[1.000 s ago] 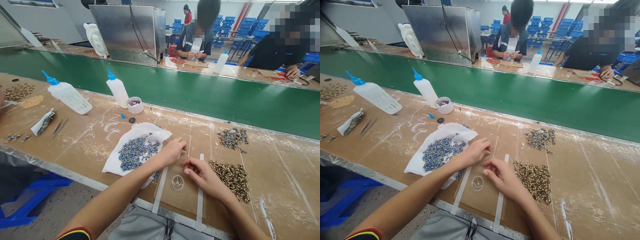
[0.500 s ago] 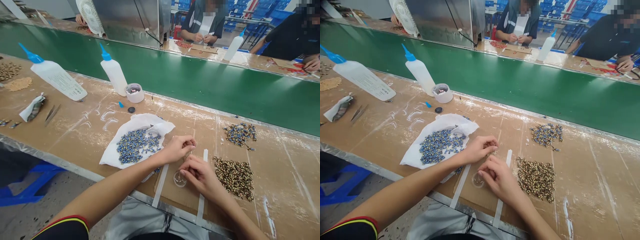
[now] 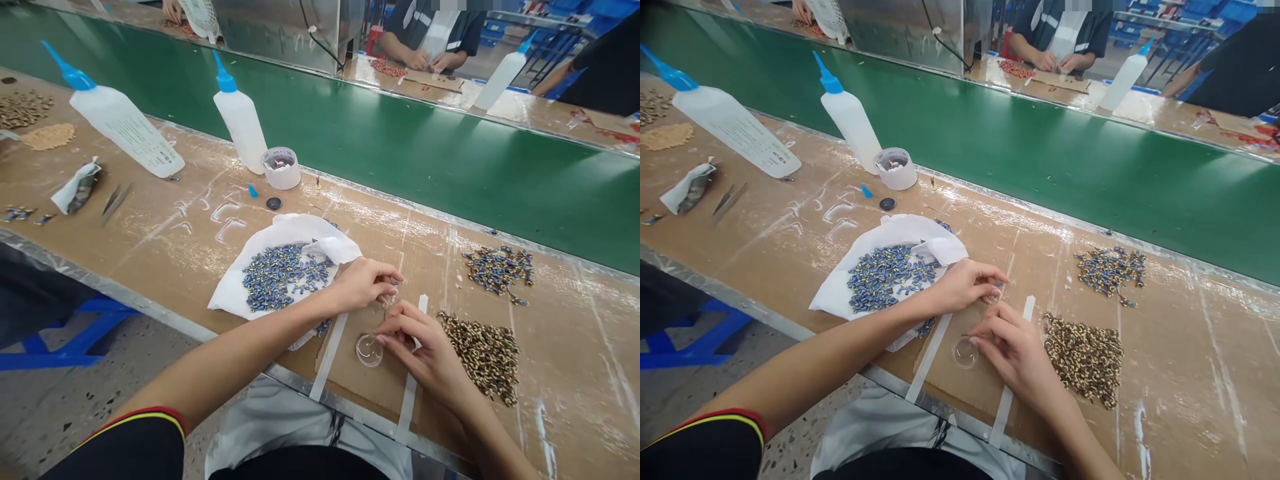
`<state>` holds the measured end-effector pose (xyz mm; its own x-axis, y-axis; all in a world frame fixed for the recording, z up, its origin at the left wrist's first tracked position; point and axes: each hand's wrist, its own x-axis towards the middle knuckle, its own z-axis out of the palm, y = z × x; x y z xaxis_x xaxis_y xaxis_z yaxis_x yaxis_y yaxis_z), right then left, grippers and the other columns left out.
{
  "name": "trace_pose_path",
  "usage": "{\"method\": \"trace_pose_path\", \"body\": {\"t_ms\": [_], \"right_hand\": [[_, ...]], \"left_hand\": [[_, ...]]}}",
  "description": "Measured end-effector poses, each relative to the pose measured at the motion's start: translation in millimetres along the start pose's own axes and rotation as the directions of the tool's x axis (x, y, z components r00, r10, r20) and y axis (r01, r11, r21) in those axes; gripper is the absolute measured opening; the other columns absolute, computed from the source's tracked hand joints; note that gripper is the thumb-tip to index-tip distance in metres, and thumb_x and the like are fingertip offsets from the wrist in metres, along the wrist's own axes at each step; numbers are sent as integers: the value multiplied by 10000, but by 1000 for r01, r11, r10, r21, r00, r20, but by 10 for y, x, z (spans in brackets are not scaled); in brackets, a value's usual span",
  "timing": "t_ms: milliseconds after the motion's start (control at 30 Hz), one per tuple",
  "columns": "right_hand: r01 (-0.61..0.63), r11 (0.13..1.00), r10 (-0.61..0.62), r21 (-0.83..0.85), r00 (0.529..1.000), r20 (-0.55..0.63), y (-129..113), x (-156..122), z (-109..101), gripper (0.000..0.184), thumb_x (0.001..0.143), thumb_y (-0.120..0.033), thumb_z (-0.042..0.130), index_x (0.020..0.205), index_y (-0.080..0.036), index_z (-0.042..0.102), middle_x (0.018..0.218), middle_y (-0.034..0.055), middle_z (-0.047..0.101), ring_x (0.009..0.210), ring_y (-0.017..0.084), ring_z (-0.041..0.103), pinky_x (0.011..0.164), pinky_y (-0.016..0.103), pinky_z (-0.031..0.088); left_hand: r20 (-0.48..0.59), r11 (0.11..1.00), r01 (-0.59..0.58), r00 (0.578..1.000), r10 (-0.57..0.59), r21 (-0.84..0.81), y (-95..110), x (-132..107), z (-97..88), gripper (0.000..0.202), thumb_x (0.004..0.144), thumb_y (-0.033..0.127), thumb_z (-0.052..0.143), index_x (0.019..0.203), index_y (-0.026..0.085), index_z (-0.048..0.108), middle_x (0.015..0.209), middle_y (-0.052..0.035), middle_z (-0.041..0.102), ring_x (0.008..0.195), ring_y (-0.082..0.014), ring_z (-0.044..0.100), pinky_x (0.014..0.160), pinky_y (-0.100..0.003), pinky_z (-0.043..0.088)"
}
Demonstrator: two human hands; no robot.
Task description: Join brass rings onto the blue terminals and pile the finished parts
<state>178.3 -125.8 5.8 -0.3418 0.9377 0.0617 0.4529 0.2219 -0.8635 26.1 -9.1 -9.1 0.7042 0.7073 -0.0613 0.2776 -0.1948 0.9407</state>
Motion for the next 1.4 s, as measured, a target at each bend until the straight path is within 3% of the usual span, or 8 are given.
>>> {"method": "trace_pose_path", "body": {"t_ms": [233, 400, 500, 567, 667, 767, 1033, 1400], "right_hand": [[7, 999, -13, 48, 992, 122, -9, 15, 0, 134, 932, -221, 574, 827, -215, 657, 861, 36, 552, 783, 161, 529, 667, 276, 416], [-31, 986, 30, 164, 1000, 6, -36, 28, -25, 95, 922, -250, 601, 851, -218, 654, 891, 44, 604, 826, 175, 576, 707, 295, 456], [-33, 959, 69, 281, 990, -121, -4, -5, -124, 64, 926, -249, 596, 892, -222, 643, 908, 48, 654, 854, 178, 616, 737, 298, 492], [-19, 951, 110, 308, 953, -282, 36, -28, -190, 44, 920, -238, 609, 908, -226, 650, 890, 39, 670, 816, 161, 629, 694, 267, 503], [-11, 967, 149, 256, 839, -524, 108, -37, -253, 24, 896, -228, 649, 913, -222, 665, 878, 34, 694, 771, 141, 644, 676, 242, 512], [-51, 984, 147, 169, 770, -621, 176, -26, -274, 42, 877, -237, 676, 910, -211, 677, 878, 43, 716, 768, 146, 667, 706, 259, 526], [-120, 990, 136, 68, 762, -634, 281, -25, -247, 98, 851, -290, 705, 879, -199, 682, 863, 57, 730, 771, 182, 693, 705, 306, 539], [-171, 985, 129, -12, 784, -608, 297, -46, -253, 103, 843, -301, 709, 855, -205, 675, 833, 50, 730, 757, 196, 697, 686, 313, 542]], "left_hand": [[63, 997, -63, 996, 61, 46, 34, 12, 14, 86, 820, 91, 637, 876, 118, 697, 773, -27, 715, 709, -121, 661, 676, -228, 483], [67, 995, -75, 995, 71, 59, 18, 13, 42, 113, 788, 45, 625, 840, 124, 686, 796, -19, 711, 755, -118, 639, 704, -220, 460], [88, 998, -58, 995, 56, 24, 11, 14, 69, 42, 788, 103, 669, 824, 124, 677, 765, -9, 694, 729, -112, 627, 678, -208, 446], [104, 999, -43, 994, 42, 1, 12, 15, 84, 59, 779, 142, 708, 817, 118, 670, 731, -3, 677, 708, -110, 619, 654, -201, 435], [124, 1000, -24, 992, 26, -20, 12, 21, 96, 108, 762, 168, 745, 815, 117, 666, 703, 4, 655, 693, -110, 607, 639, -201, 426], [136, 1000, -16, 991, 19, -23, 4, 26, 96, 115, 753, 168, 755, 803, 122, 661, 700, 8, 650, 691, -110, 603, 639, -204, 418], [145, 1000, -4, 989, 8, -24, 1, 33, 86, 131, 753, 186, 759, 822, 129, 664, 709, 10, 651, 686, -111, 593, 621, -203, 395], [147, 1000, -14, 989, 17, -19, -11, 31, 81, 114, 782, 203, 727, 820, 131, 647, 693, 12, 627, 678, -109, 577, 621, -205, 395]]}}
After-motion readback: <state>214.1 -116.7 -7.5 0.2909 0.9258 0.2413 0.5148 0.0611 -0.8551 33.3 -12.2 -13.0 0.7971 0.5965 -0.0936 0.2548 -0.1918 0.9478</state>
